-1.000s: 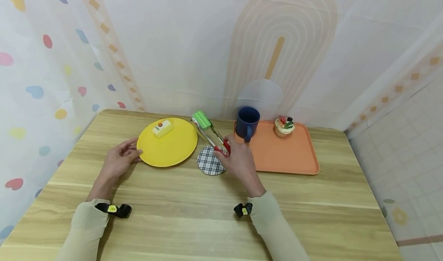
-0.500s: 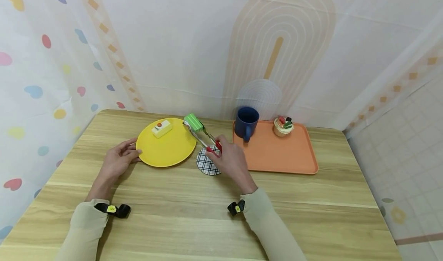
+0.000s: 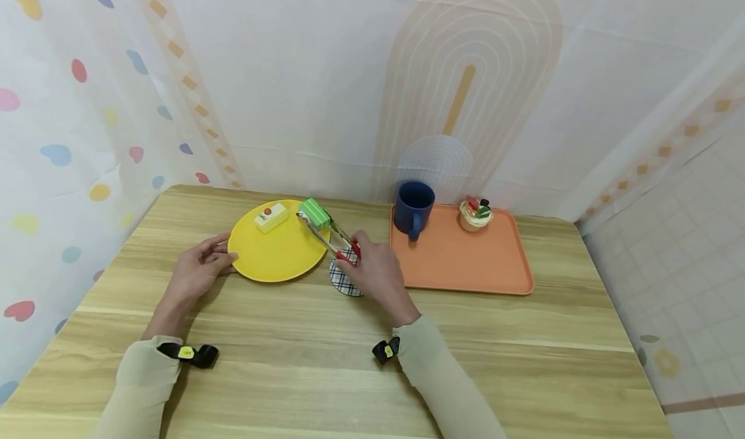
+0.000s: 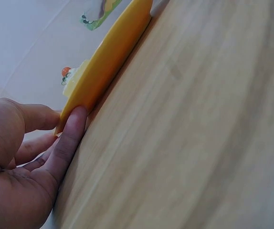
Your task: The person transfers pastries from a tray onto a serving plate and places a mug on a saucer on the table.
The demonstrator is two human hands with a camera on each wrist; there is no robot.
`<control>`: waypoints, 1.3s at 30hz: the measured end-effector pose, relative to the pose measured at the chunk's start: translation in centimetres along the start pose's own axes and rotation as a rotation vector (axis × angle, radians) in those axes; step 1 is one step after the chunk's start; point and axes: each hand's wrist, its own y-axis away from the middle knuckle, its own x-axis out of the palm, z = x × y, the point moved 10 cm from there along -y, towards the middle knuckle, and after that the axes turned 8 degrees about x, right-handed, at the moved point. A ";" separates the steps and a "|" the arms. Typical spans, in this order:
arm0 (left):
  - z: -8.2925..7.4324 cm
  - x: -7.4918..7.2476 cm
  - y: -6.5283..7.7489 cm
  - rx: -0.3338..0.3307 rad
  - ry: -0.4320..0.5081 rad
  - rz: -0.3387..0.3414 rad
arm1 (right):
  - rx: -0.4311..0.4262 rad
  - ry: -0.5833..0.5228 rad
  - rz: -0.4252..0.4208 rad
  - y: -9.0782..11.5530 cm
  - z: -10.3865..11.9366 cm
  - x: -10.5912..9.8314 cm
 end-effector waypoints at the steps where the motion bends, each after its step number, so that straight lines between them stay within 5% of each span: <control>1: 0.0 0.0 0.0 0.001 0.001 -0.001 | 0.001 0.001 0.007 0.0 0.1 0.2; 39: -0.1 0.2 0.1 0.005 -0.012 0.004 | -0.028 0.165 0.062 -1.1 1.7 2.5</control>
